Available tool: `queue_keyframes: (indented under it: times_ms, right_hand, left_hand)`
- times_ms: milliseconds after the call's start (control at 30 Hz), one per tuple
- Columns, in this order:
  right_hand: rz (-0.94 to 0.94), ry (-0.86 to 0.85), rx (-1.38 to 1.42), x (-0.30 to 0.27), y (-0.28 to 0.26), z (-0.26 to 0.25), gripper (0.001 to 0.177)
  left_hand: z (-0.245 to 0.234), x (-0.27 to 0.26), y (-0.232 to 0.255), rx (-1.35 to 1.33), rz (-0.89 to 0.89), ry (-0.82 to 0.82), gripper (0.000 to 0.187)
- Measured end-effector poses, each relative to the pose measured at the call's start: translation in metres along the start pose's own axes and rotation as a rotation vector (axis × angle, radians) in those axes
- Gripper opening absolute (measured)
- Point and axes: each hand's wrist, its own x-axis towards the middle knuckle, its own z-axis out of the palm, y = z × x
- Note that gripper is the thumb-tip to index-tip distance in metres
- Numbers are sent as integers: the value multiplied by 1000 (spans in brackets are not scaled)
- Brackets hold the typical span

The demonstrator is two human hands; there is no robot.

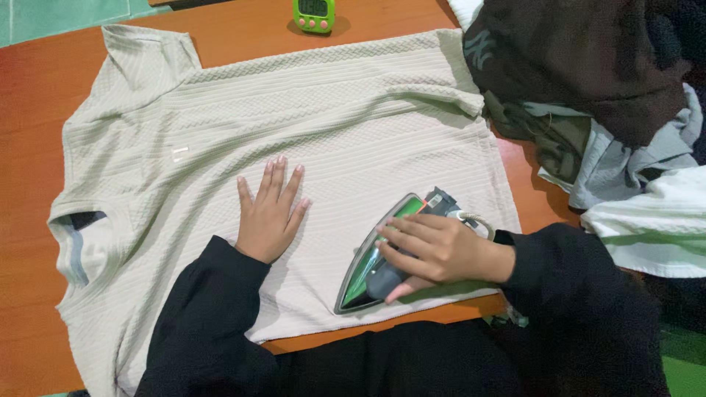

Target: The person irons a light-colored long-sleeved shirt on a wooden table, then switches to a black long-sleeved shirt and irons it. The person uses a green and black iron and smooths the fabric with their hands between passes.

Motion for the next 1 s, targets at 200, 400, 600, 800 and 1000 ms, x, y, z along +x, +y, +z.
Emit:
queue_keyframes:
  times_ms: [200,400,600,800,1000]
  right_hand:
    - [152,17,-166,-3,20,10,74]
    - [376,-103,-302,-9,64,-5,67]
    - [348,-84,-318,-7,72,-18,64]
    - [176,-117,-314,-19,69,-1,67]
    - [-32,-71,-210,-20,29,15,69]
  left_hand:
    - [2,-1,0,7,-2,-12,61]
    - [2,0,-2,17,6,-18,62]
    - [3,-1,-2,15,-3,-39,63]
    - [2,1,-2,19,-3,-29,63]
    - [2,-1,0,34,1,-2,62]
